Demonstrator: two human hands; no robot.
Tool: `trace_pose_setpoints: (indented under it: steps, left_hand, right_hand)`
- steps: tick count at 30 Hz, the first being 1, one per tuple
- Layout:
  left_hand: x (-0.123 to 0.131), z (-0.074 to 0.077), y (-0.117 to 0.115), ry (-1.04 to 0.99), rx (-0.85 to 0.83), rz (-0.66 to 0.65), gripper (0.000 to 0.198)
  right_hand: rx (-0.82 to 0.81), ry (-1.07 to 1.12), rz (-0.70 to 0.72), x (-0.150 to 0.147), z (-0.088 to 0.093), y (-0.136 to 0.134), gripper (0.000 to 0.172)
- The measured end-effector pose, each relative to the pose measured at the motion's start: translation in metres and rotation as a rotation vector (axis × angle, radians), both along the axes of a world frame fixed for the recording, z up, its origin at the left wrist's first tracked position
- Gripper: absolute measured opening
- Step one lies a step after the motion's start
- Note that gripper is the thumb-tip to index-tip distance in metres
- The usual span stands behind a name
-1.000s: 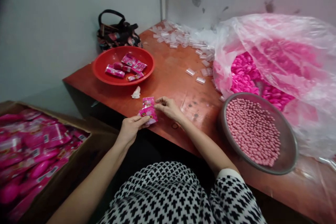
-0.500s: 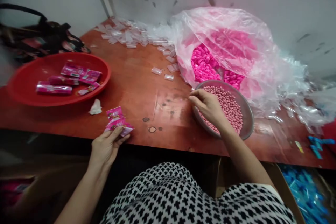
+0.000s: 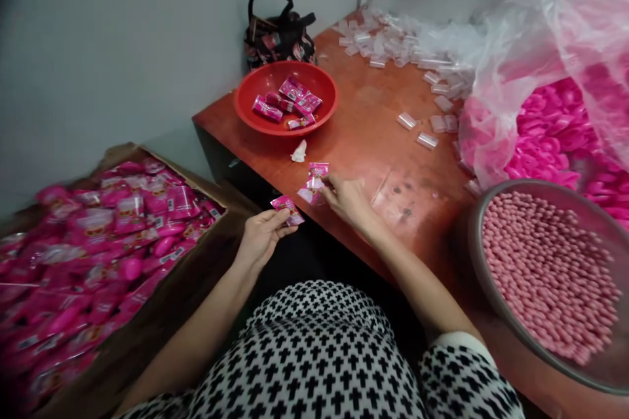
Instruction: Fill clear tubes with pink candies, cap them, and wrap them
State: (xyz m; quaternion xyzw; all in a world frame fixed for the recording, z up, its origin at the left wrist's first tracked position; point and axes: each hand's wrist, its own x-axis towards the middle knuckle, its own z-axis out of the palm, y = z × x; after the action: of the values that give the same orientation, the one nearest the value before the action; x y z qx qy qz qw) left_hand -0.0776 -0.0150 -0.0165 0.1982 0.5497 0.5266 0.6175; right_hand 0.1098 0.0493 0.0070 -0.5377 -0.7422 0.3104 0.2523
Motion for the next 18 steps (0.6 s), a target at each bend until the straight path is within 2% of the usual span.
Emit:
trace_pose_setpoints:
  steps: [4, 8, 11, 15, 18]
  left_hand:
    - [-0.007, -0.001, 0.003, -0.021, -0.003, 0.055, 0.037]
    - [-0.004, -0.005, 0.006, -0.055, 0.015, 0.018, 0.037]
    - [-0.002, -0.005, 0.006, -0.076, 0.051, -0.013, 0.035]
    - [-0.008, -0.002, 0.003, -0.064, 0.094, -0.013, 0.033]
    - [-0.012, 0.000, -0.001, -0.065, 0.101, -0.017, 0.033]
  right_hand:
    - [-0.030, 0.033, 0.090, -0.002, 0.001, -0.002, 0.020]
    - [-0.064, -0.007, 0.011, 0.011, -0.005, -0.015, 0.021]
    - [-0.045, -0.060, -0.030, 0.013, -0.007, -0.014, 0.020]
    - [-0.008, -0.042, 0.067, 0.001, -0.003, -0.013, 0.021]
    - [-0.010, -0.011, 0.132, -0.005, 0.003, -0.026, 0.021]
